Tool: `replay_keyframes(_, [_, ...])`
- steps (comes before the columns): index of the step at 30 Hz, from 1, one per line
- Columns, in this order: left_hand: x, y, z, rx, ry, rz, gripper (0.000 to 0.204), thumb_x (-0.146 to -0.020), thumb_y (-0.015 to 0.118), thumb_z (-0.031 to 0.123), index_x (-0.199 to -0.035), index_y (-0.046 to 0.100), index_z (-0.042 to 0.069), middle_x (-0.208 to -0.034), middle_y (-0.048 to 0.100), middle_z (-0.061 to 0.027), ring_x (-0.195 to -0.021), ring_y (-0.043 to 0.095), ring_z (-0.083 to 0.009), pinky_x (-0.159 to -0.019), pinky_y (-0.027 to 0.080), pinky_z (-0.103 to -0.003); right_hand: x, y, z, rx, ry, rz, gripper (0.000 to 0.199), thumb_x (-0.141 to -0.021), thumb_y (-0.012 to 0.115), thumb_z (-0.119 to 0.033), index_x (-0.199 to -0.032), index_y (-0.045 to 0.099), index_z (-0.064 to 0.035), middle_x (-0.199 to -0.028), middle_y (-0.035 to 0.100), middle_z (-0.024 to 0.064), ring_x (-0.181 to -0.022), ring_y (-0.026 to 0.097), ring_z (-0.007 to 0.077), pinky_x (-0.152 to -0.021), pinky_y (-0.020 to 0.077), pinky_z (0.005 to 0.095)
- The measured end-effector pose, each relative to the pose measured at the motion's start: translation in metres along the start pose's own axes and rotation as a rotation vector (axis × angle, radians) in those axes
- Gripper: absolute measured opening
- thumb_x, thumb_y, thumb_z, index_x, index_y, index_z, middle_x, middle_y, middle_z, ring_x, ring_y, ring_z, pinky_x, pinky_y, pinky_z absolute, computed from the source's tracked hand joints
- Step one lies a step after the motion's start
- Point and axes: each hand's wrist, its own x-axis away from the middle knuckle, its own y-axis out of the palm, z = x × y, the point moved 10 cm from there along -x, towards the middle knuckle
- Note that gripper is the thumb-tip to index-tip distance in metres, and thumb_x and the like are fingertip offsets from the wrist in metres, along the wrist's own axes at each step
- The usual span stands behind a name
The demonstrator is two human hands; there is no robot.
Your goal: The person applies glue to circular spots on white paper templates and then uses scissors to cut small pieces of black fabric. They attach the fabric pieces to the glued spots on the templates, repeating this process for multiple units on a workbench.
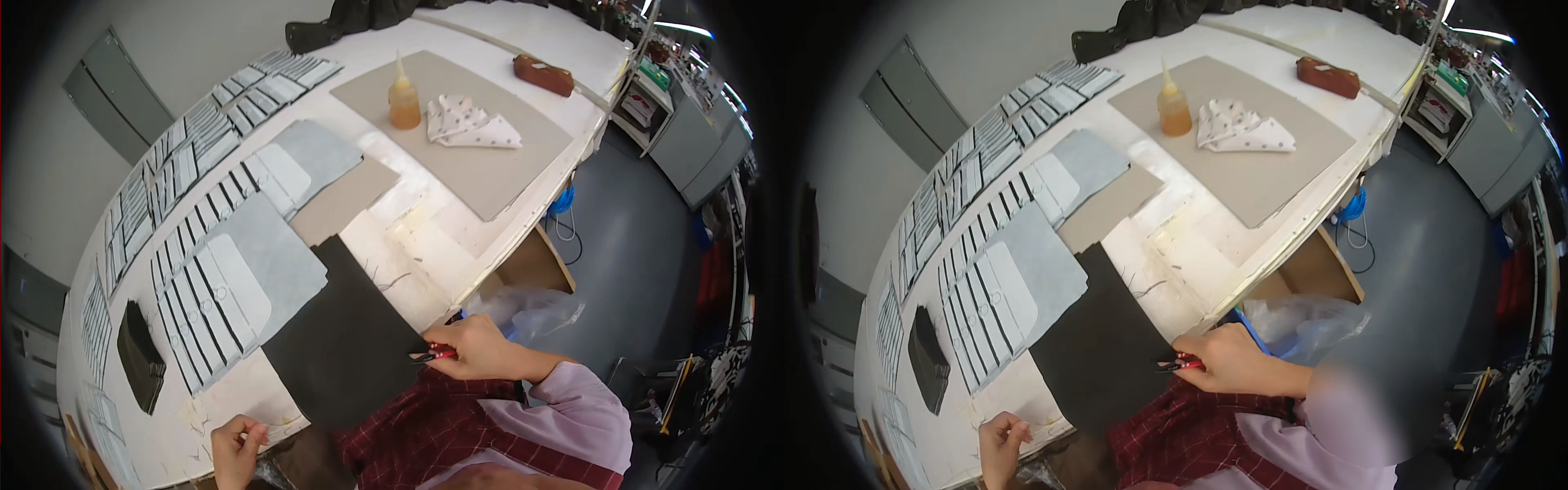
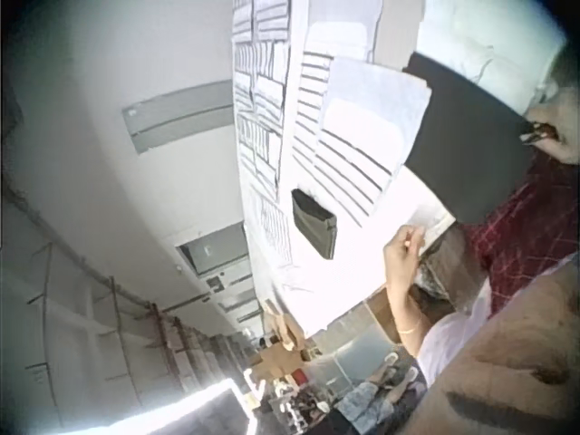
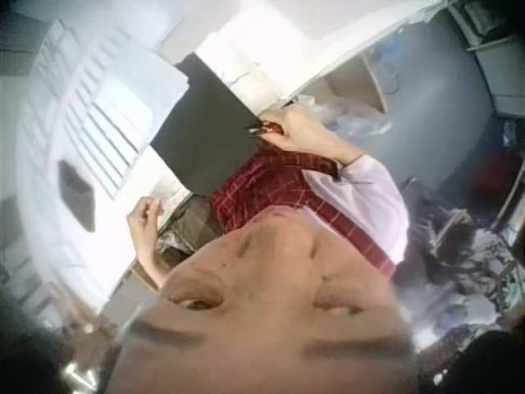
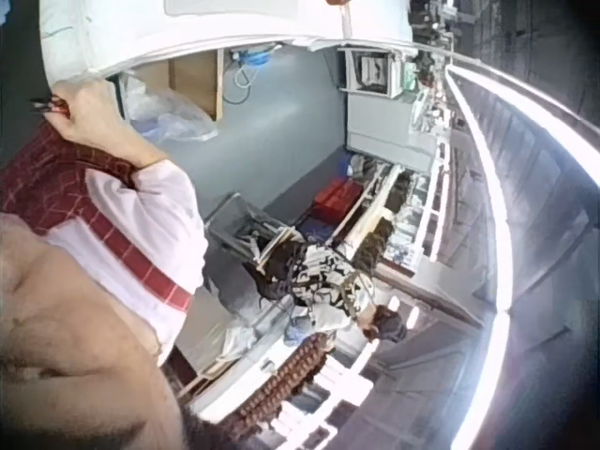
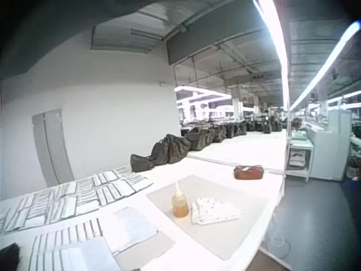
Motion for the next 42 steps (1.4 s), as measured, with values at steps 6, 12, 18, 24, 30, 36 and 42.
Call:
replay_keyframes(6, [-0.073, 0.106, 0.103, 0.228, 0.295, -0.363, 0.041, -0.103, 0.062, 0.023, -0.069, 0.061, -0.001, -0.060, 0.063, -0.0051, -0.057, 0.064, -0.0115, -0.057, 0.049, -0.026, -0.002, -0.009, -0.030, 0.131, -0.128, 0.088, 0.020, -0.080, 0.074, -0.024, -0.086, 0.062, -0.0095, -0.061, 0.064, 0.0074, -0.057, 0.066, 0.0311, -0.051, 0.0498, 0.0423])
replay_keyframes(12, [-0.114, 0.177, 0.181, -0.345, 0.387, -0.446, 0.061, -0.093, 0.065, 0.052, -0.055, 0.064, 0.004, -0.047, 0.060, -0.0060, -0.046, 0.061, -0.0131, -0.051, 0.049, -0.027, 0.001, -0.005, -0.040, 0.166, -0.182, 0.108, 0.022, -0.083, 0.075, -0.028, -0.082, 0.062, -0.0099, -0.063, 0.065, 0.0055, -0.056, 0.066, 0.0287, -0.050, 0.0486, 0.0404])
replay_keyframes(18, [-0.120, 0.178, 0.161, -0.353, 0.408, -0.378, 0.056, -0.086, 0.069, 0.051, -0.055, 0.067, 0.005, -0.049, 0.062, -0.0102, -0.049, 0.065, -0.0226, -0.055, 0.053, -0.035, -0.007, 0.014, -0.017, -0.247, -0.125, 0.024, 0.037, -0.094, 0.070, -0.039, -0.080, 0.060, -0.0065, -0.056, 0.050, 0.0072, -0.047, 0.047, 0.0239, -0.048, 0.0376, 0.0373])
replay_keyframes(24, [-0.097, 0.161, 0.155, -0.537, 0.566, -0.114, 0.058, -0.082, 0.072, 0.057, -0.057, 0.067, 0.005, -0.053, 0.063, -0.0148, -0.055, 0.066, -0.0335, -0.059, 0.055, -0.040, -0.005, 0.039, -0.006, -0.411, -0.089, 0.033, 0.040, -0.095, 0.070, -0.038, -0.077, 0.058, -0.0046, -0.054, 0.041, 0.0079, -0.047, 0.037, 0.0205, -0.048, 0.0320, 0.0369])
replay_keyframes(30, [-0.083, 0.153, 0.146, -0.512, 0.592, 0.008, 0.044, -0.082, 0.070, 0.041, -0.057, 0.067, 0.005, -0.052, 0.062, -0.0128, -0.051, 0.066, -0.0306, -0.057, 0.055, -0.039, 0.004, 0.061, -0.013, -0.466, -0.122, -0.035, 0.040, -0.098, 0.068, -0.032, -0.075, 0.055, -0.0024, -0.057, 0.040, 0.0080, -0.051, 0.038, 0.0169, -0.051, 0.0348, 0.0334])
replay_keyframes(36, [-0.101, 0.158, 0.119, -0.041, 0.268, -0.509, 0.040, -0.095, 0.060, 0.030, -0.067, 0.063, 0.002, -0.058, 0.064, -0.0064, -0.055, 0.066, -0.0170, -0.056, 0.053, -0.030, -0.009, 0.056, -0.022, -0.705, -0.052, -0.026, 0.044, -0.101, 0.064, -0.027, -0.071, 0.047, -0.0004, -0.061, 0.035, 0.0046, -0.059, 0.032, 0.0097, -0.053, 0.0323, 0.0323])
replay_keyframes(42, [-0.094, 0.140, 0.115, 0.339, 0.342, -0.483, 0.034, -0.103, 0.054, 0.025, -0.075, 0.058, 0.006, -0.065, 0.057, 0.0005, -0.059, 0.056, -0.0070, -0.055, 0.043, -0.022, -0.011, 0.073, 0.003, -0.802, 0.117, -0.027, 0.044, -0.104, 0.062, -0.027, -0.070, 0.047, -0.0032, -0.064, 0.032, -0.0060, -0.064, 0.030, 0.0046, -0.054, 0.0271, 0.0281])
